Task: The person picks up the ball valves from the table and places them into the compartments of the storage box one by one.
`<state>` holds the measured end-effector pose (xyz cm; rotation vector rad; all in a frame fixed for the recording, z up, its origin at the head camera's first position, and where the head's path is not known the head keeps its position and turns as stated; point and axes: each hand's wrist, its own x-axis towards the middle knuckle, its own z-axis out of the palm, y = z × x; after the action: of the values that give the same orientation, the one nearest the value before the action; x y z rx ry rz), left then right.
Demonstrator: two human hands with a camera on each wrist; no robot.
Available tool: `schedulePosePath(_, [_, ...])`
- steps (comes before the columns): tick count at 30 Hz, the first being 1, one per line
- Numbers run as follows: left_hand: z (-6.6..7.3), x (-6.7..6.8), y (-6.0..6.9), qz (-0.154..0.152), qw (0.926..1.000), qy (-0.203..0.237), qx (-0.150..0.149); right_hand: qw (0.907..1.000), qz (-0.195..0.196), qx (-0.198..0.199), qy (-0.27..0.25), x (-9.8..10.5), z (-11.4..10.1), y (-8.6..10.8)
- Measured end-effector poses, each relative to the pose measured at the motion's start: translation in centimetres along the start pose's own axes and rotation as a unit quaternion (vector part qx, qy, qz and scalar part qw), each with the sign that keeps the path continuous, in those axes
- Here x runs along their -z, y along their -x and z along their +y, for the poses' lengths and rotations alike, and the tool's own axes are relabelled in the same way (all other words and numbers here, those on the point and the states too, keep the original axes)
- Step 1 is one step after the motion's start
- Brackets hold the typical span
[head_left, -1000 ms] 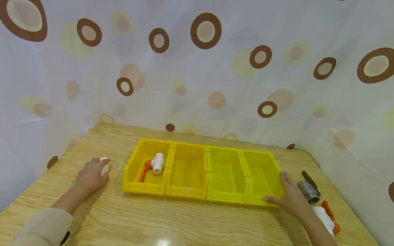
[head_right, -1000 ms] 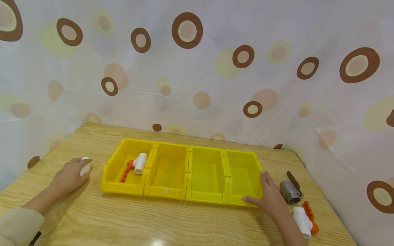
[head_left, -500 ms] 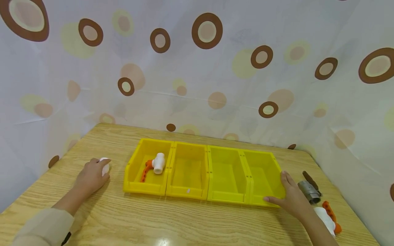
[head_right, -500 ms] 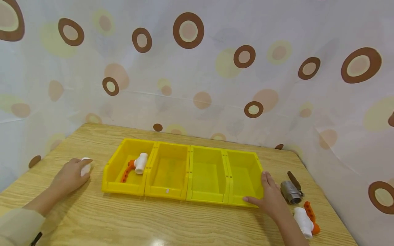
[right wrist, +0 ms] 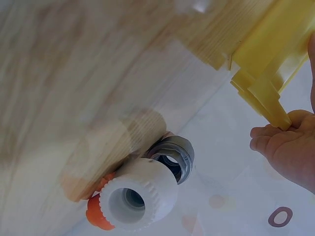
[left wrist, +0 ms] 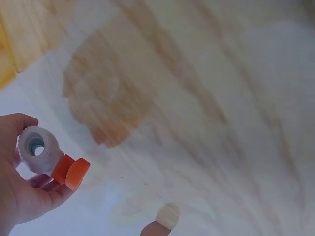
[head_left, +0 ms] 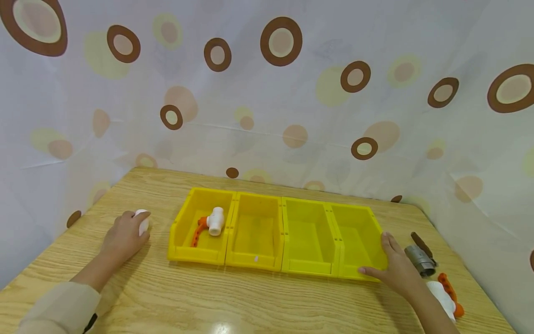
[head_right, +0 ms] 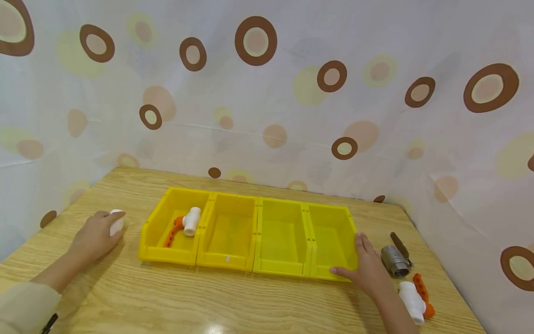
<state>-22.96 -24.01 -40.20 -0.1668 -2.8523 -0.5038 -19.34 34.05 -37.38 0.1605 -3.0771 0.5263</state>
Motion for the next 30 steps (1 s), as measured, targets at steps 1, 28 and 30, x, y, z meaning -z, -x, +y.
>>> schedulePosePath(1, [0.0, 0.0, 0.0, 0.001, 1.0, 0.001, 0.001, 1.0, 0.0, 0.0, 0.0, 0.0, 0.0, 0.0])
schedulePosePath(28, [1.9, 1.3, -0.6, 0.023, 0.9996, 0.017, 0.004, 0.9998, 0.011, -0.001, 0.014, -0.1, 0.0, 0.0])
schedulePosePath(30, [2.2, 1.5, -0.6, 0.026, 0.9995, 0.016, 0.0, 0.9998, 0.011, 0.0, 0.016, -0.1, 0.0, 0.0])
